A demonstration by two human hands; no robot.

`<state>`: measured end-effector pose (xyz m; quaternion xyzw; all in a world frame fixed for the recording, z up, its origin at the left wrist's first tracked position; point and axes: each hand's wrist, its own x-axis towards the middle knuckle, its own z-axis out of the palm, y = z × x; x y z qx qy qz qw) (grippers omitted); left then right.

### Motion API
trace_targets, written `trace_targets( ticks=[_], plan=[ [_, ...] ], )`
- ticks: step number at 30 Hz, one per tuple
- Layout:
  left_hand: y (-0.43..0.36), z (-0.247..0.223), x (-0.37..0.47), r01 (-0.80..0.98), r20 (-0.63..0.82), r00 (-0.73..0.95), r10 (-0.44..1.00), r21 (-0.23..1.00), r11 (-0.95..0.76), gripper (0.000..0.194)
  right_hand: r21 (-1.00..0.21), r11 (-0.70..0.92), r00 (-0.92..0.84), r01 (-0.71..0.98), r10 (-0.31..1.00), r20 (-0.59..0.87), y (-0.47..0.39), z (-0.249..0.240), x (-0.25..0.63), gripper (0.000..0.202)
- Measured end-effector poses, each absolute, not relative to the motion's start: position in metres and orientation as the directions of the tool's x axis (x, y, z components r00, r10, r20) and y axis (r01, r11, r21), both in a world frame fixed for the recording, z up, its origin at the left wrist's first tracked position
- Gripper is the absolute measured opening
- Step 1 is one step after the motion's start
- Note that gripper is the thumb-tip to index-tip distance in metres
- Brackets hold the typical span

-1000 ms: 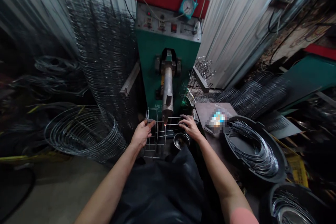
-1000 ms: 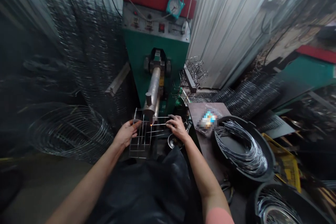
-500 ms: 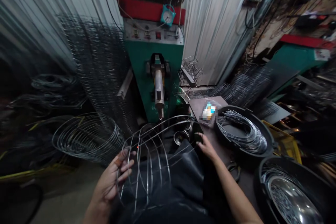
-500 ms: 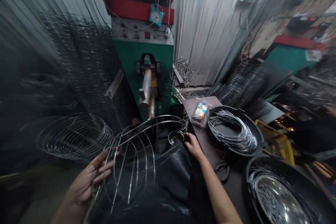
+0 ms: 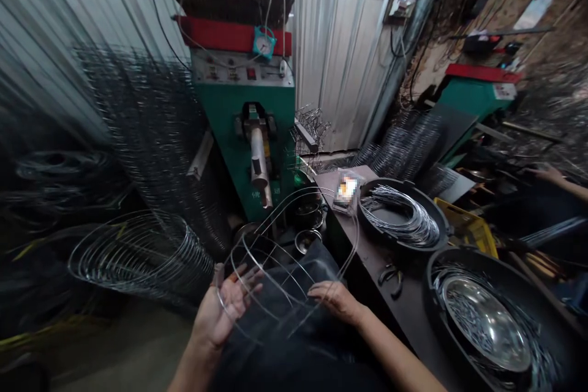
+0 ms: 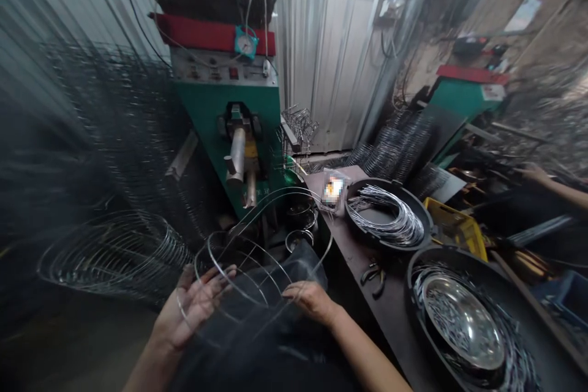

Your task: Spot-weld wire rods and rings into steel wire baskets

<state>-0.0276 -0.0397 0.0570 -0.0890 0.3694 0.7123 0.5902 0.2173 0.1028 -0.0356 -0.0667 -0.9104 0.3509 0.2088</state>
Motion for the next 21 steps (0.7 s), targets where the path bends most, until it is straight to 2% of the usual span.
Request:
trace_targets(
  ticks=[3,7,10,12,15,21],
  plan=[
    [-0.036,0.053,-0.026,-0.835,-0.506,-0.448,0.737,0.533,-0.141,0.044,-0.731,0.680,-0.908,-0.056,0.269,0.320,0.089,-0.030,0.212,0.032],
    [-0.039,0.040,-0.016,-0.705,-0.516,-0.624,0.586,0.696,-0.138,0.045,-0.797,0.591,-0.878,0.122,0.439,0.192,0.083,-0.025,0.195,0.032],
    [-0.047,0.029,-0.001,-0.440,-0.329,-0.784,0.526,0.893,-0.098,0.046,-0.793,0.580,-0.855,0.188,0.494,0.158,0.088,-0.015,0.177,0.031],
    [-0.048,0.024,0.009,-0.269,-0.192,-0.811,0.553,0.961,-0.062,0.055,-0.773,0.599,-0.854,0.209,0.497,0.154,0.093,-0.007,0.164,0.029],
    [-0.039,0.023,0.015,-0.201,-0.139,-0.802,0.581,0.979,-0.044,0.067,-0.759,0.607,-0.851,0.235,0.506,0.141,0.097,0.003,0.143,0.028],
    [-0.005,0.033,-0.005,-0.403,-0.261,-0.758,0.598,0.908,-0.115,0.075,-0.764,0.593,-0.839,0.253,0.528,0.133,0.099,0.013,0.116,0.026]
  ],
)
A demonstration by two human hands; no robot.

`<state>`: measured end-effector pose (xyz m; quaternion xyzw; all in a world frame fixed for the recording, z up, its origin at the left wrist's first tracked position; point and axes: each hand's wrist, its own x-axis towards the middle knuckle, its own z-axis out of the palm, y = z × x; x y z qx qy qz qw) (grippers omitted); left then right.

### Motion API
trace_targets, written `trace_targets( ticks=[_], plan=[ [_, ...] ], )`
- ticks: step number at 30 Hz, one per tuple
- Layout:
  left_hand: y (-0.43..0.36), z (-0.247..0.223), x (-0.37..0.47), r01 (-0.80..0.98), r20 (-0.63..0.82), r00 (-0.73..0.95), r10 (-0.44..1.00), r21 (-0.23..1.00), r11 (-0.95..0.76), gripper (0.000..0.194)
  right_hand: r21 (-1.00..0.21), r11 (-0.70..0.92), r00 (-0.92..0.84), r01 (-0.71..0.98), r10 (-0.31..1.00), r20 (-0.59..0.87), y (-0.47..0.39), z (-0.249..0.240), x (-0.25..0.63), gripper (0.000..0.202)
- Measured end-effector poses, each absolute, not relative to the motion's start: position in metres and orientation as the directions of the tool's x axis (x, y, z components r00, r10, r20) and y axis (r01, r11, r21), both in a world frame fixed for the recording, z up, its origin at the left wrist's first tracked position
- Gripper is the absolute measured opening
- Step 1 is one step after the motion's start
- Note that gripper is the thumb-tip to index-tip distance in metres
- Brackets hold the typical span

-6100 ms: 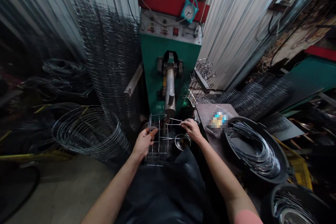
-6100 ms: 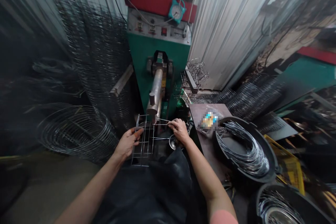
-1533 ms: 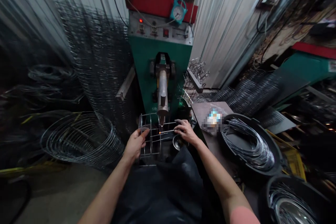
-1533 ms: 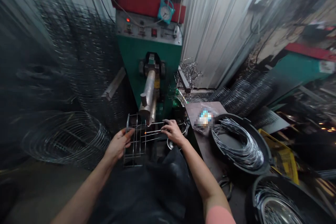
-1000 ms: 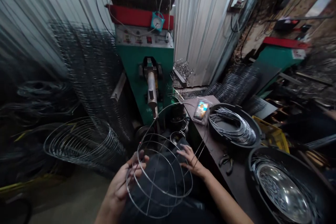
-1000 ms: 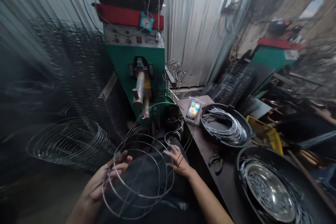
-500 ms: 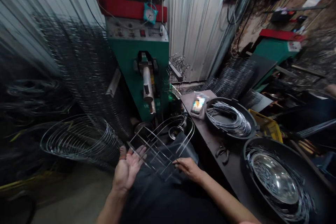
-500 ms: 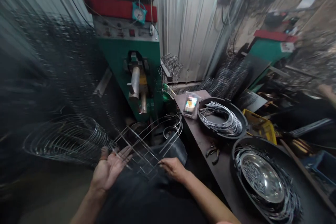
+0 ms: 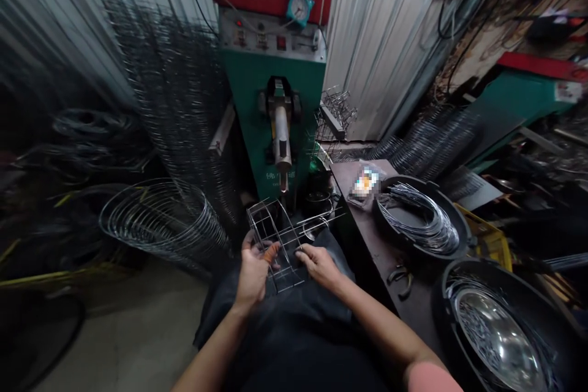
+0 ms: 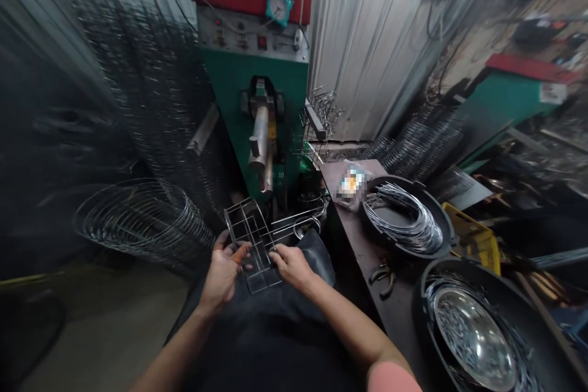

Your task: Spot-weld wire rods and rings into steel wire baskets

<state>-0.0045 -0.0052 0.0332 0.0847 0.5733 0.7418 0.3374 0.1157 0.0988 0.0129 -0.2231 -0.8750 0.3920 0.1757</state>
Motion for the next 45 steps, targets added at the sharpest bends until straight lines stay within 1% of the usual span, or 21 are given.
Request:
trace_targets(
  ticks=[3,7,9,11,13,14,15,16,18,20,22,24,26,33,36,40,45],
  plan=[
    [0.006,0.038,-0.016,-0.439,-0.257,-0.745,0.615,0.884,-0.162,0.076,-0.736,0.623,-0.849,0.264,0.512,0.130,0.102,0.017,0.113,0.025],
    [0.016,0.038,-0.027,-0.481,-0.271,-0.715,0.644,0.860,-0.172,0.072,-0.650,0.709,-0.873,0.274,0.467,0.142,0.117,0.035,0.117,0.021],
    [0.019,0.036,-0.032,-0.493,-0.273,-0.704,0.656,0.853,-0.173,0.069,-0.607,0.743,-0.831,0.282,0.505,0.232,0.133,0.049,0.119,0.021],
    [0.021,0.033,-0.036,-0.497,-0.268,-0.694,0.668,0.850,-0.175,0.066,-0.562,0.767,-0.743,0.308,0.563,0.362,0.154,0.062,0.118,0.023],
    [0.023,0.031,-0.041,-0.491,-0.257,-0.695,0.672,0.852,-0.182,0.065,-0.517,0.797,-0.709,0.314,0.559,0.431,0.175,0.069,0.113,0.029],
    [0.024,0.030,-0.043,-0.487,-0.252,-0.699,0.670,0.853,-0.187,0.064,-0.509,0.806,-0.733,0.303,0.539,0.416,0.185,0.069,0.109,0.030],
    [0.026,0.030,-0.046,-0.484,-0.248,-0.704,0.666,0.854,-0.192,0.064,-0.525,0.801,-0.771,0.287,0.519,0.370,0.194,0.067,0.104,0.030],
    [0.028,0.029,-0.048,-0.482,-0.248,-0.708,0.661,0.854,-0.196,0.064,-0.564,0.777,-0.805,0.278,0.509,0.305,0.201,0.064,0.099,0.028],
    [0.032,0.030,-0.054,-0.485,-0.256,-0.714,0.652,0.852,-0.196,0.065,-0.671,0.686,-0.827,0.284,0.529,0.192,0.210,0.055,0.088,0.022],
    [0.036,0.030,-0.060,-0.494,-0.266,-0.706,0.656,0.849,-0.187,0.067,-0.751,0.606,-0.801,0.264,0.571,0.179,0.215,0.048,0.077,0.021],
    [0.041,0.030,-0.066,-0.498,-0.275,-0.696,0.663,0.850,-0.170,0.069,-0.768,0.604,-0.779,0.211,0.578,0.241,0.220,0.045,0.066,0.022],
    [0.045,0.030,-0.071,-0.493,-0.272,-0.690,0.670,0.855,-0.161,0.069,-0.741,0.647,-0.771,0.183,0.562,0.300,0.224,0.045,0.056,0.021],
    [0.049,0.030,-0.075,-0.484,-0.262,-0.693,0.671,0.860,-0.164,0.068,-0.695,0.692,-0.765,0.194,0.550,0.334,0.230,0.046,0.047,0.021],
    [0.059,0.026,-0.083,-0.506,-0.292,-0.689,0.663,0.849,-0.152,0.068,-0.565,0.795,-0.790,0.221,0.486,0.374,0.242,0.045,0.029,0.020],
    [0.062,0.023,-0.086,-0.503,-0.294,-0.695,0.656,0.851,-0.151,0.066,-0.552,0.810,-0.804,0.196,0.455,0.383,0.246,0.042,0.027,0.021],
    [0.066,0.020,-0.087,-0.527,-0.315,-0.691,0.651,0.836,-0.155,0.067,-0.557,0.802,-0.803,0.214,0.469,0.368,0.249,0.038,0.026,0.022],
    [0.071,0.019,-0.088,-0.546,-0.323,-0.680,0.658,0.822,-0.161,0.064,-0.525,0.815,-0.805,0.247,0.474,0.357,0.252,0.036,0.024,0.022]
  ],
)
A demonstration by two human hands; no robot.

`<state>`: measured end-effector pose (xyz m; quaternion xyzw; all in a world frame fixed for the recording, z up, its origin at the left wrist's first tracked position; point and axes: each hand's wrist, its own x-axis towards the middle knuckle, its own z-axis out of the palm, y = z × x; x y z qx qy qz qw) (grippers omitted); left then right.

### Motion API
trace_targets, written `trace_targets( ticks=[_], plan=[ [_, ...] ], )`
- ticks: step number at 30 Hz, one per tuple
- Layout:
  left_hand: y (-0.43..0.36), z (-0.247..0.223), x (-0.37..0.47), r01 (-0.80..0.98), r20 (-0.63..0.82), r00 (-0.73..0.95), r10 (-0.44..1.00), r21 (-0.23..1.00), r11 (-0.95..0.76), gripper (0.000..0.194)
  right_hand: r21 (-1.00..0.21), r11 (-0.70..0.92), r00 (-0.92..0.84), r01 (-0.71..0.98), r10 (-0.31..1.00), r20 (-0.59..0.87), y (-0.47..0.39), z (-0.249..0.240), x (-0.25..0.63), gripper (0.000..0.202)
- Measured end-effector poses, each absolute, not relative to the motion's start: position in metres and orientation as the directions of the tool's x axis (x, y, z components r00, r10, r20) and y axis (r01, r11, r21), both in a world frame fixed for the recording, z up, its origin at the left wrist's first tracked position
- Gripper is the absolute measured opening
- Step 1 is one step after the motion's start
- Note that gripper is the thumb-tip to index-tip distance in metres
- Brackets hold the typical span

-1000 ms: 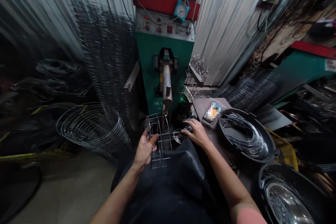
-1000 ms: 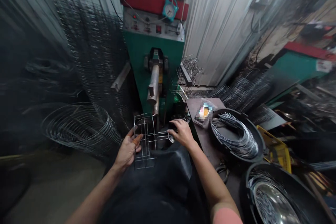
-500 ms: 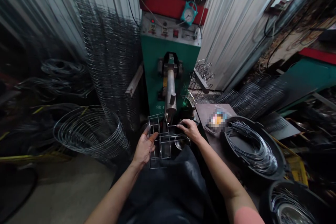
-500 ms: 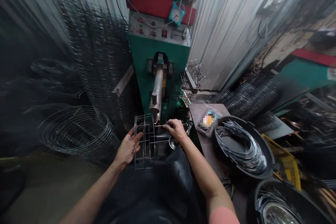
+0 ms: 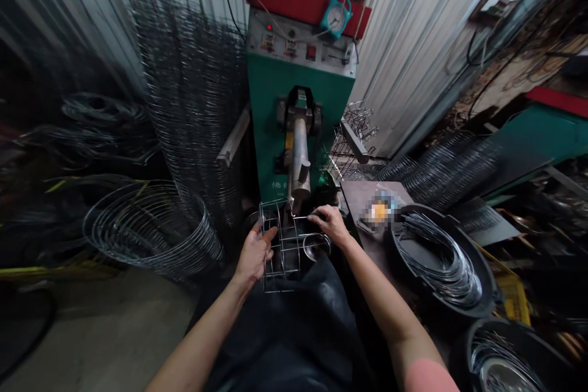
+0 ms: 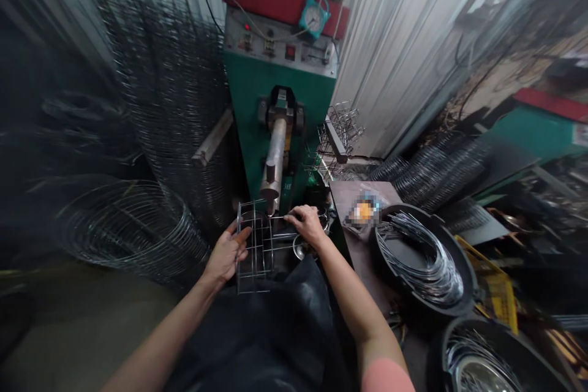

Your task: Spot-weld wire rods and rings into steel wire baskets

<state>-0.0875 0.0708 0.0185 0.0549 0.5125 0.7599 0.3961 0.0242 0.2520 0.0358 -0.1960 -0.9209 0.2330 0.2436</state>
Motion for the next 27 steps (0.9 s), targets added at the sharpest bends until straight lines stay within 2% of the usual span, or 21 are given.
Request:
trace_targets(
  ticks=[8,16,19,22,25,27],
  plan=[
    [0.080,0.020,-0.093,-0.589,-0.350,-0.660,0.665,0.790,-0.169,0.061,-0.505,0.821,-0.821,0.268,0.468,0.327,0.260,0.037,0.019,0.018],
    [0.082,0.018,-0.097,-0.597,-0.372,-0.654,0.659,0.789,-0.147,0.056,-0.494,0.826,-0.829,0.272,0.462,0.315,0.265,0.033,0.015,0.022],
    [0.082,0.019,-0.097,-0.594,-0.356,-0.653,0.668,0.789,-0.160,0.052,-0.457,0.856,-0.828,0.240,0.427,0.364,0.258,0.038,0.026,0.019],
    [0.082,0.020,-0.096,-0.588,-0.344,-0.660,0.668,0.790,-0.175,0.047,-0.382,0.899,-0.819,0.216,0.380,0.430,0.248,0.040,0.046,0.030],
    [0.084,0.021,-0.094,-0.575,-0.326,-0.673,0.664,0.795,-0.192,0.047,-0.335,0.894,-0.787,0.298,0.429,0.444,0.244,0.033,0.063,0.025],
    [0.085,0.022,-0.092,-0.570,-0.315,-0.676,0.666,0.797,-0.201,0.048,-0.373,0.857,-0.738,0.356,0.503,0.450,0.246,0.025,0.067,0.023]
  ],
)
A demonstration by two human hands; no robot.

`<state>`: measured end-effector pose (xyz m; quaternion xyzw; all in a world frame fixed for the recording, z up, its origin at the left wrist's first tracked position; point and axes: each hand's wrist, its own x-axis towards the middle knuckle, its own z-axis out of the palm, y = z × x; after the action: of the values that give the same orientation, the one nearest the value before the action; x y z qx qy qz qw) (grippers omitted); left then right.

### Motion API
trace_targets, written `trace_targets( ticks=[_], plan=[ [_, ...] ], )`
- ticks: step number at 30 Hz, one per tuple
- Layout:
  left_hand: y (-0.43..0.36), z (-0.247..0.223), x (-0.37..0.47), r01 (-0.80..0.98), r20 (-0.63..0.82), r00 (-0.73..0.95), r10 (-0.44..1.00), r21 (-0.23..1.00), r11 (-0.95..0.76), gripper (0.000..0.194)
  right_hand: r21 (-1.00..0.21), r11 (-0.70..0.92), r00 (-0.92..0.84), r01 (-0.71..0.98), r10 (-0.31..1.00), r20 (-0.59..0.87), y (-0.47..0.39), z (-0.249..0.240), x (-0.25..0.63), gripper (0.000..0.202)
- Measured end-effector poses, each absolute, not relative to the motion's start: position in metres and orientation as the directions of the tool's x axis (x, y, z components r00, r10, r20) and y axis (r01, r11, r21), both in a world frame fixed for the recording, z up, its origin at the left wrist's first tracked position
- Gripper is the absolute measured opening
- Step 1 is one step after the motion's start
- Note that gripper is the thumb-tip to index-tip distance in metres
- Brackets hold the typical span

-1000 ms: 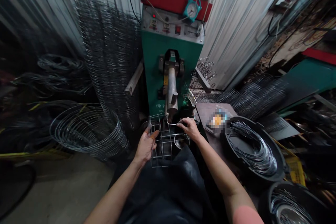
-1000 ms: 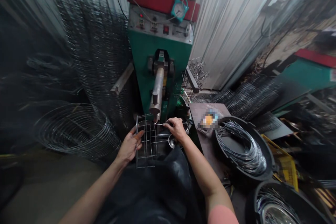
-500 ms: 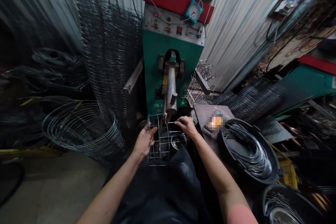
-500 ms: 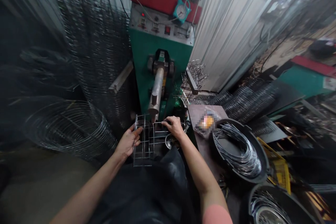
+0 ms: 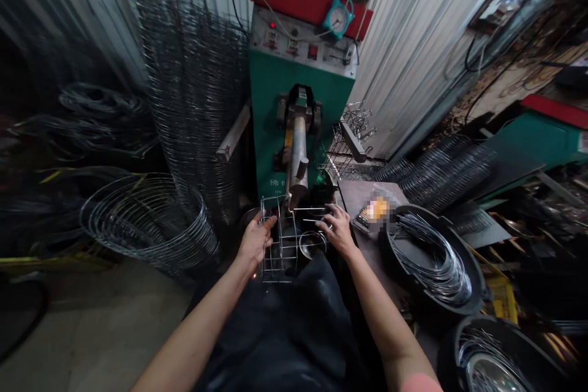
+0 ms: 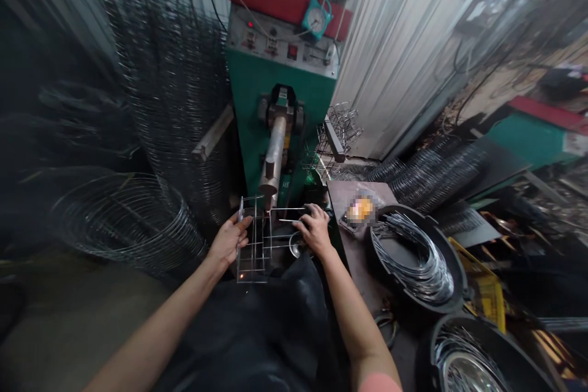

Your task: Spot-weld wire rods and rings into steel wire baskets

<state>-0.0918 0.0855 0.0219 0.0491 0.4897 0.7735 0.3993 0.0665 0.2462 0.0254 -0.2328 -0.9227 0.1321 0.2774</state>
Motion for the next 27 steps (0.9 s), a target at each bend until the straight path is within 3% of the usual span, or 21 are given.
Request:
trace_targets(
  ticks=[5,21,27],
  plan=[
    [0.086,0.025,-0.088,-0.546,-0.290,-0.694,0.659,0.809,-0.219,0.046,-0.458,0.830,-0.717,0.319,0.527,0.456,0.250,0.017,0.052,0.025],
    [0.093,0.026,-0.105,-0.574,-0.318,-0.710,0.628,0.778,-0.255,0.054,-0.444,0.853,-0.786,0.275,0.465,0.406,0.254,0.027,0.019,0.020],
    [0.101,0.027,-0.114,-0.587,-0.334,-0.702,0.629,0.771,-0.246,0.048,-0.436,0.855,-0.804,0.282,0.458,0.379,0.263,0.030,0.011,0.021]
  ],
)
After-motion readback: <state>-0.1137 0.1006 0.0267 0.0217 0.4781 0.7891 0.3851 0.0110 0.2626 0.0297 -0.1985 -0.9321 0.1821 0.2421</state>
